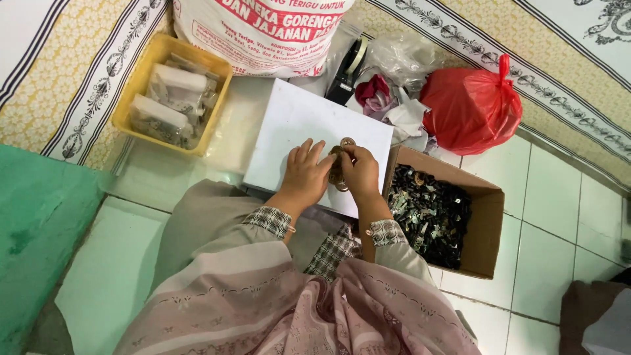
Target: Sorting small decorative metal items from a large box and packaging them into small individual plastic bags.
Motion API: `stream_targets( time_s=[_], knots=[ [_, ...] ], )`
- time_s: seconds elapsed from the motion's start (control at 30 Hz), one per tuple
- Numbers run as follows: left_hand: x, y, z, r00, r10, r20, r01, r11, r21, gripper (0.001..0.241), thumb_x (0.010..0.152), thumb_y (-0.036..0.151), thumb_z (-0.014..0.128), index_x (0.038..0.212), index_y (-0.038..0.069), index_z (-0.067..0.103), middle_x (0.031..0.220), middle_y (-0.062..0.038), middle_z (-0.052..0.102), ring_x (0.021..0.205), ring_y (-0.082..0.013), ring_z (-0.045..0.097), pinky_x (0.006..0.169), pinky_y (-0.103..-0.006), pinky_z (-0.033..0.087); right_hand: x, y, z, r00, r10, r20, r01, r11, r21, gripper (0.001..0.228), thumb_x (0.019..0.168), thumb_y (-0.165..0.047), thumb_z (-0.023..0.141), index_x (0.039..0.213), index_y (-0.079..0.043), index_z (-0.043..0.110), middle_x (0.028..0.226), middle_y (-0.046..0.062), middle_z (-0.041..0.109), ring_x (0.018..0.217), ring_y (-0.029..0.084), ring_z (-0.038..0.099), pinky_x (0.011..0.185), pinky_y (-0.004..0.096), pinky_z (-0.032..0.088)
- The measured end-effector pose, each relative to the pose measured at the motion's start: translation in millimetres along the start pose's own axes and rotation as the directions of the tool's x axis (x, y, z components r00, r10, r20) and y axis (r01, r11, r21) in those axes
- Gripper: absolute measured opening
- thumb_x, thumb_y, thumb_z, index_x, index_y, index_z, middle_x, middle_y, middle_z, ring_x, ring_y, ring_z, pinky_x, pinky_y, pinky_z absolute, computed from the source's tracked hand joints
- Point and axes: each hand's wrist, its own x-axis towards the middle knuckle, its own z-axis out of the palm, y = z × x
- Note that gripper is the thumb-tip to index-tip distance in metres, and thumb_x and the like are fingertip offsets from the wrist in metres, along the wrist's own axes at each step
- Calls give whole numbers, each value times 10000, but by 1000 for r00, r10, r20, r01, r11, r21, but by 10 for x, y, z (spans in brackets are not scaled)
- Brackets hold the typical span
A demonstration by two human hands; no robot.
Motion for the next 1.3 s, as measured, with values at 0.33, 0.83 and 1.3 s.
stream_targets(
  time_s=[0.33,0.83,1.3],
  knots=[
    [34,-36,184,975,-123,185,127,992,-10,367,979,132,522,1327,135,640,1468,-208,485,1477,-465,297,1160,-633,228,-104,-90,-30,967,-235,-102,226,969,-95,162,950,-69,705,1109,-52,732,920,89,627,750,227,638,603,311,559],
    [-565,-223,-1364,993,3,114,-5,1000,16,262,947,296,662,1188,195,681,1099,-34,650,1120,-280,642,892,-458,471,-1882,-446,-259,872,-488,-42,488,857,167,181,828,-21,772,1006,-57,779,968,109,688,869,315,691,770,404,565],
    [-1144,-313,-1971,980,-192,56,192,981,1,159,917,324,632,950,193,716,964,-3,691,1006,-230,686,917,-413,470,-705,-1465,1298,574,-806,141,818,564,-112,70,930,-215,686,878,-183,720,825,-6,640,898,232,639,952,463,478]
  ],
)
